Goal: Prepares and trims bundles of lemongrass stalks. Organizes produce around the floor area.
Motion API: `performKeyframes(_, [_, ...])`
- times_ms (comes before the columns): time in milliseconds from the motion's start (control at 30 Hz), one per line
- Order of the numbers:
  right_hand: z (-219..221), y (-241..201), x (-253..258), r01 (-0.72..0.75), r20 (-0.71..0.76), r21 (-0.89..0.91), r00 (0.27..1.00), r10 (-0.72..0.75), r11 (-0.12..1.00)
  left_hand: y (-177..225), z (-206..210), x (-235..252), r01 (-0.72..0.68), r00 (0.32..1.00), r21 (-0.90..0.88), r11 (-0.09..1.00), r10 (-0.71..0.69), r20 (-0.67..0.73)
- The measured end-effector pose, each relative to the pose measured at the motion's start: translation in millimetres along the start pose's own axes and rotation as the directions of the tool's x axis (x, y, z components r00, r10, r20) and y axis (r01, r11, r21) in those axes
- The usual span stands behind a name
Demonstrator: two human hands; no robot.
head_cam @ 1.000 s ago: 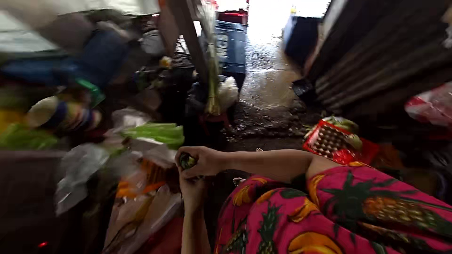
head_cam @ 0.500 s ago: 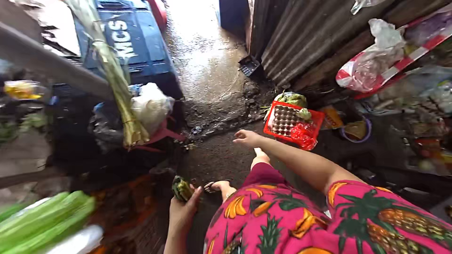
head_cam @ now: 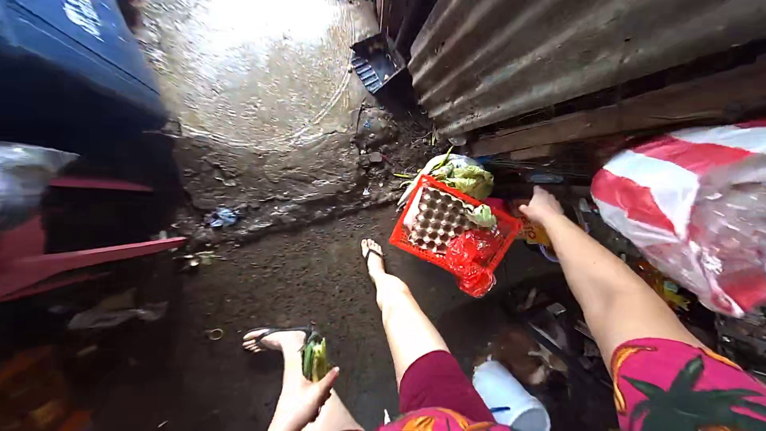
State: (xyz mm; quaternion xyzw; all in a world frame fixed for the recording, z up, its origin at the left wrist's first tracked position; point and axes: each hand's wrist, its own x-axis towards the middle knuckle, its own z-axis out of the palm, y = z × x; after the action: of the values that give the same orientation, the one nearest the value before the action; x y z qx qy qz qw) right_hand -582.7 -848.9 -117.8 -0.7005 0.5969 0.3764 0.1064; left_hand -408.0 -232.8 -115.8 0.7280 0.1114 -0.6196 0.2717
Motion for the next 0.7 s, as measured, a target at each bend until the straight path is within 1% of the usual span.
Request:
performKeyframes(100, [-7.5, 20.9, 62.2, -0.048, -0.121, -0.070, 0.992, 0.040, 0.996, -16.0, 9.6, 29.8, 0.077, 0.997, 0.200, 0.977, -0.082, 0.012])
performKeyframes(167, [-6.4, 31.5, 98.6, -0.060, -0.166, -0.128, 0.985, 0.038, 0.990, -38.1, 5.8, 45.9, 0.176, 0.983, 0.318, 0.932, -0.183, -0.008])
performKeyframes(233, [-6.9, 38.4, 130.6, -0.061, -0.157, -0.184, 0.987, 0.032, 0.981, -65.8, -1.0, 59.8, 0.255, 0.964, 0.405, 0.878, -0.263, -0.038])
performKeyframes(300, [-9.1, 41.7, 148.6, -0.060, -0.149, -0.249, 0.989, 0.023, 0.967, -82.1, -10.4, 68.5, 0.291, 0.951, 0.476, 0.830, -0.304, -0.051])
performKeyframes(367, [-3.9, 44.9, 162.1, -0.073, -0.134, -0.298, 0.990, 0.034, 0.952, -81.8, -18.5, 69.4, 0.318, 0.939, 0.508, 0.801, -0.342, -0.049])
performKeyframes(433, [6.7, 49.7, 172.7, -0.088, -0.064, -0.285, 0.995, 0.073, 0.955, -69.3, -20.3, 67.9, 0.348, 0.923, 0.513, 0.784, -0.381, -0.043])
performKeyframes(500, [18.8, 52.9, 174.0, -0.056, 0.012, -0.262, 0.998, 0.061, 0.963, -56.2, -19.1, 67.8, 0.360, 0.916, 0.496, 0.790, -0.399, -0.029])
performKeyframes(567, [24.8, 48.7, 156.7, 0.019, 0.055, -0.260, 0.999, -0.005, 0.965, -40.3, -15.9, 66.2, 0.350, 0.922, 0.449, 0.822, -0.386, -0.014])
performKeyframes(633, [20.1, 30.4, 123.4, 0.047, 0.071, -0.255, 0.997, -0.030, 0.966, -24.6, -11.7, 63.9, 0.323, 0.937, 0.388, 0.863, -0.348, -0.006])
performKeyframes(700, [8.6, 6.3, 70.8, 0.036, 0.072, -0.267, 0.997, -0.017, 0.963, -7.3, -7.1, 59.1, 0.279, 0.953, 0.369, 0.887, -0.303, 0.008])
